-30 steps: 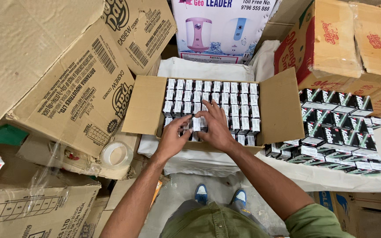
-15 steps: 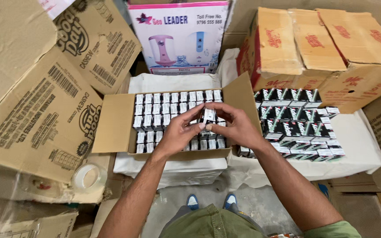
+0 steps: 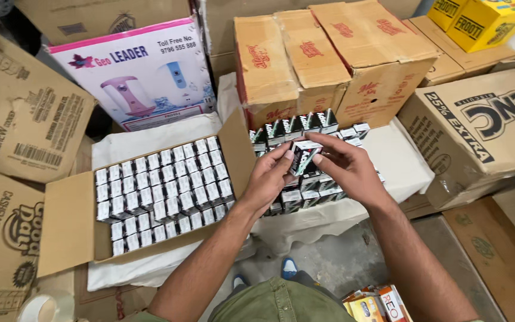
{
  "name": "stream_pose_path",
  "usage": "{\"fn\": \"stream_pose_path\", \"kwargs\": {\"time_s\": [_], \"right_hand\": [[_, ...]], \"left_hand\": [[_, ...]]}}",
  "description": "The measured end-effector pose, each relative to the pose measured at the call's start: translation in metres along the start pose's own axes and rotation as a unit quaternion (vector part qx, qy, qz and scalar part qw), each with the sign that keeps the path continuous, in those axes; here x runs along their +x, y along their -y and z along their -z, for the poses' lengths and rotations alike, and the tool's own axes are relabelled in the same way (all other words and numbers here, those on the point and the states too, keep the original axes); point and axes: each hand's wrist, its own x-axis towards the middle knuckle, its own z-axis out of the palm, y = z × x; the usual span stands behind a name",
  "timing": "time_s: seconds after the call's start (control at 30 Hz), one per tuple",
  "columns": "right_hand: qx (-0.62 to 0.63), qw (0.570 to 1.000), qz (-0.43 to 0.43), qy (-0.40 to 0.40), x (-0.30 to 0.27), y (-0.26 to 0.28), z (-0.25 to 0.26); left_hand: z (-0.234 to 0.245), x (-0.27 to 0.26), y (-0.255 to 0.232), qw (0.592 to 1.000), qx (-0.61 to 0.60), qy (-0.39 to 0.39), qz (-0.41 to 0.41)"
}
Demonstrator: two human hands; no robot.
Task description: The person repeatedly picks small rectangular boxes from a large open cardboard box and stacks them in neat rows on a white surface to the right. The person handles the boxes one at a time, arranging them in a grid pattern.
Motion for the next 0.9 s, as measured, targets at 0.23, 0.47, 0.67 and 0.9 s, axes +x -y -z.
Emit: {"fn": "stream_pose_path", "kwargs": {"time_s": [0.23,0.47,0.67,0.9], "right_hand": [[-0.018,0.989,-0.106,-0.103,-0.016,-0.030,0.076],[-0.061,0.966,-0.176,-0.181,-0.016,-0.081,0.141],[-0.123,0.956,-0.160,-0.213,0.007,-0.137,0.178],[-0.148,0.957,-0.137,-0.207,0.049,-0.215,0.201]], "left_hand": [[-0.058,0.060,0.092,0.999,0.031,-0.030,0.011],[-0.125,0.093,0.154,0.993,0.107,-0.050,0.009],[-0.165,0.106,0.153,0.965,0.207,-0.032,0.160],[-0.161,0.156,0.222,0.935,0.266,-0.026,0.232]]}}
